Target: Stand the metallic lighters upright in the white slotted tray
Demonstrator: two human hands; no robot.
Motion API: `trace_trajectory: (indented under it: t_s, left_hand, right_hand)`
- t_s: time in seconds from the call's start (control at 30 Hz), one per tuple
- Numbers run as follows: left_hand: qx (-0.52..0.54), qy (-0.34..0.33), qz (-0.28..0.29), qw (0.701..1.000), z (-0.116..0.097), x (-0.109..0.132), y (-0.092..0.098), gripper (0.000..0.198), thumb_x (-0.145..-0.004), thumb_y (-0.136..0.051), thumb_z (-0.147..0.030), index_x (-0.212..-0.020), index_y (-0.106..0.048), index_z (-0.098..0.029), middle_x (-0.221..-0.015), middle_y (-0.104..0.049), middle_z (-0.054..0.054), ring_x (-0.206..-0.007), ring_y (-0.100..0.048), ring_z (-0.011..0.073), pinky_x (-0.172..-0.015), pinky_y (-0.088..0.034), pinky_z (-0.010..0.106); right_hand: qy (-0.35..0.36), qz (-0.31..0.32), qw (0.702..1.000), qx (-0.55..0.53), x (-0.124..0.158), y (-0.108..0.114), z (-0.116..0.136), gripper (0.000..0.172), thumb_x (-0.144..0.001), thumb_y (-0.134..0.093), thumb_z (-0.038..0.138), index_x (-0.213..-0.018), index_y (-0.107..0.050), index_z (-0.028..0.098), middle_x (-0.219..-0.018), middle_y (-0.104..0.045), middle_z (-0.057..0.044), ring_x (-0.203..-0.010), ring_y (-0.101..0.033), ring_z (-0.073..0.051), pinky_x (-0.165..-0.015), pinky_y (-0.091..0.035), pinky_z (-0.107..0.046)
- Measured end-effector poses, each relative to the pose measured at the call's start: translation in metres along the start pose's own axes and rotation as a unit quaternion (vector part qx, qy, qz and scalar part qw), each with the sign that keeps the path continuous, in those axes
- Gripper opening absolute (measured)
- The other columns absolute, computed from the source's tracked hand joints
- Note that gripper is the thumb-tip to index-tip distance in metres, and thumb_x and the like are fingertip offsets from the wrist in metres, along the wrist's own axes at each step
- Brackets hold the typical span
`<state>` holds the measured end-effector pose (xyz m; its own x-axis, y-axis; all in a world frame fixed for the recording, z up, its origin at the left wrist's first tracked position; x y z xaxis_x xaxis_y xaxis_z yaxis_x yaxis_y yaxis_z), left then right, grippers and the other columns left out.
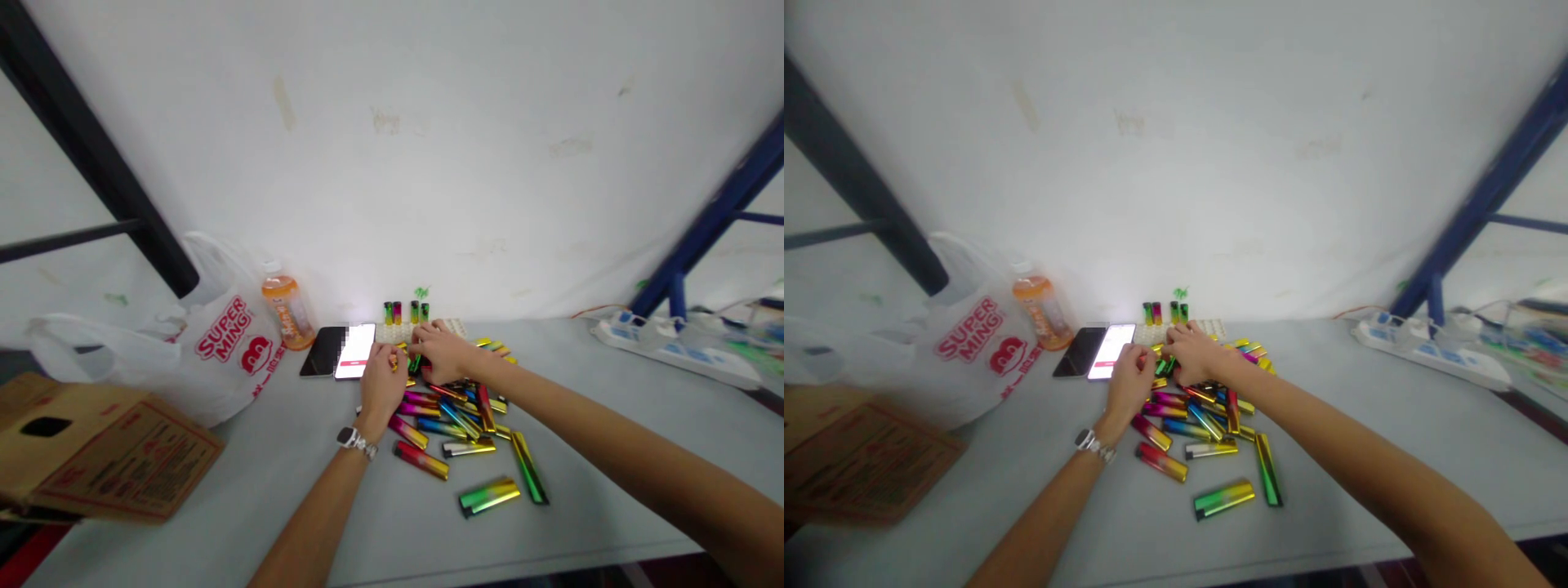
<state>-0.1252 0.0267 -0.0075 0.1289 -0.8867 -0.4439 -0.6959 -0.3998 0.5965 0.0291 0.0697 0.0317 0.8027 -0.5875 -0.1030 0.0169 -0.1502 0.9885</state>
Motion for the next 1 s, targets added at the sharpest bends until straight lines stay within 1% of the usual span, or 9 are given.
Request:
trace_trajectory:
  t_s: [0.23,0.33,0.43,0.5,0.6,0.73,0.8,0.87,1.0]
  left_hand:
    - [0.018,-0.006,-0.006,1.000,0.001,-0.001,0.002,0.020,-0.090,-0.047,-0.025,-0.073,-0.056,-0.020,-0.085,-0.055,0.004,-0.073,-0.056,0.0163,-0.070,-0.045,0.029]
    - [0.051,-0.006,-0.028,0.998,0.002,-0.003,0.003,0.019,-0.090,-0.047,-0.027,-0.076,-0.056,-0.019,-0.087,-0.055,0.004,-0.074,-0.056,0.0159,-0.072,-0.046,0.030]
    - [0.104,-0.012,-0.060,0.993,0.001,-0.004,0.004,0.018,-0.092,-0.046,-0.031,-0.084,-0.057,-0.019,-0.090,-0.056,0.005,-0.083,-0.057,0.0170,-0.077,-0.047,0.030]
    - [0.147,-0.017,-0.065,0.987,-0.002,-0.003,0.005,0.020,-0.094,-0.045,-0.034,-0.092,-0.058,-0.019,-0.096,-0.058,0.006,-0.090,-0.058,0.0175,-0.080,-0.048,0.030]
    - [0.217,-0.038,-0.020,0.975,-0.011,0.001,0.005,0.024,-0.094,-0.046,-0.037,-0.106,-0.059,-0.020,-0.109,-0.061,0.007,-0.100,-0.058,0.0178,-0.085,-0.048,0.030]
    - [0.261,-0.056,0.083,0.960,-0.024,0.009,0.001,0.029,-0.094,-0.048,-0.040,-0.113,-0.058,-0.021,-0.112,-0.065,0.007,-0.104,-0.060,0.0194,-0.091,-0.046,0.032]
    - [0.267,-0.048,0.106,0.957,-0.025,0.011,-0.003,0.029,-0.095,-0.047,-0.042,-0.110,-0.059,-0.020,-0.106,-0.067,0.007,-0.098,-0.062,0.0191,-0.088,-0.047,0.031]
    - [0.275,-0.034,0.114,0.954,-0.024,0.011,-0.006,0.030,-0.095,-0.045,-0.045,-0.105,-0.059,-0.020,-0.098,-0.067,0.006,-0.089,-0.062,0.0177,-0.080,-0.047,0.029]
    - [0.305,-0.005,0.138,0.942,-0.018,0.011,-0.012,0.034,-0.093,-0.047,-0.051,-0.088,-0.057,-0.019,-0.068,-0.059,-0.001,-0.060,-0.054,0.0120,-0.058,-0.043,0.023]
  right_hand:
    - [0.017,0.011,1.000,0.020,-0.009,-0.005,0.002,0.035,-0.073,-0.064,0.020,-0.107,-0.069,0.016,-0.101,-0.058,-0.014,-0.103,-0.051,-0.029,-0.089,-0.033,-0.040]
    - [0.036,-0.020,0.999,-0.008,-0.006,-0.007,-0.002,0.029,-0.079,-0.063,0.021,-0.107,-0.068,0.015,-0.101,-0.060,-0.013,-0.102,-0.052,-0.027,-0.091,-0.033,-0.040]
    - [0.013,-0.095,0.991,-0.091,0.001,-0.007,-0.005,0.020,-0.086,-0.060,0.026,-0.102,-0.067,0.015,-0.102,-0.062,-0.012,-0.101,-0.054,-0.024,-0.091,-0.035,-0.038]
    - [-0.032,-0.169,0.967,-0.190,0.006,-0.007,-0.004,0.017,-0.088,-0.059,0.028,-0.098,-0.066,0.016,-0.098,-0.064,-0.009,-0.095,-0.056,-0.021,-0.087,-0.038,-0.034]
    - [-0.118,-0.245,0.893,-0.358,0.014,-0.009,0.004,0.014,-0.085,-0.061,0.027,-0.093,-0.065,0.017,-0.081,-0.063,-0.002,-0.077,-0.056,-0.016,-0.073,-0.043,-0.028]
    - [-0.156,-0.264,0.782,-0.542,0.021,-0.017,0.020,0.019,-0.081,-0.062,0.026,-0.097,-0.066,0.016,-0.072,-0.061,0.001,-0.066,-0.055,-0.014,-0.065,-0.044,-0.025]
    - [-0.152,-0.269,0.744,-0.593,0.024,-0.022,0.027,0.022,-0.081,-0.063,0.028,-0.098,-0.067,0.015,-0.072,-0.062,0.000,-0.064,-0.055,-0.013,-0.063,-0.043,-0.025]
    - [-0.156,-0.278,0.732,-0.602,0.027,-0.026,0.031,0.025,-0.081,-0.064,0.030,-0.101,-0.067,0.015,-0.069,-0.060,0.001,-0.060,-0.052,-0.012,-0.059,-0.040,-0.024]
    - [-0.184,-0.324,0.742,-0.557,0.039,-0.028,0.033,0.024,-0.084,-0.064,0.035,-0.098,-0.066,0.016,-0.062,-0.053,0.003,-0.057,-0.046,-0.011,-0.057,-0.038,-0.024]
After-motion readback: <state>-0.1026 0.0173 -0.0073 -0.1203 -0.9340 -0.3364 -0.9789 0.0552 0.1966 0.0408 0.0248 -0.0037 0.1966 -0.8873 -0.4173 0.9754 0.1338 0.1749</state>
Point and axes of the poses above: each hand's wrist, its own x-axis away from the middle knuckle, its own y-axis out of the back of the hand, z = x × y, the point moved 1 cm from there along -x, towards the middle knuckle
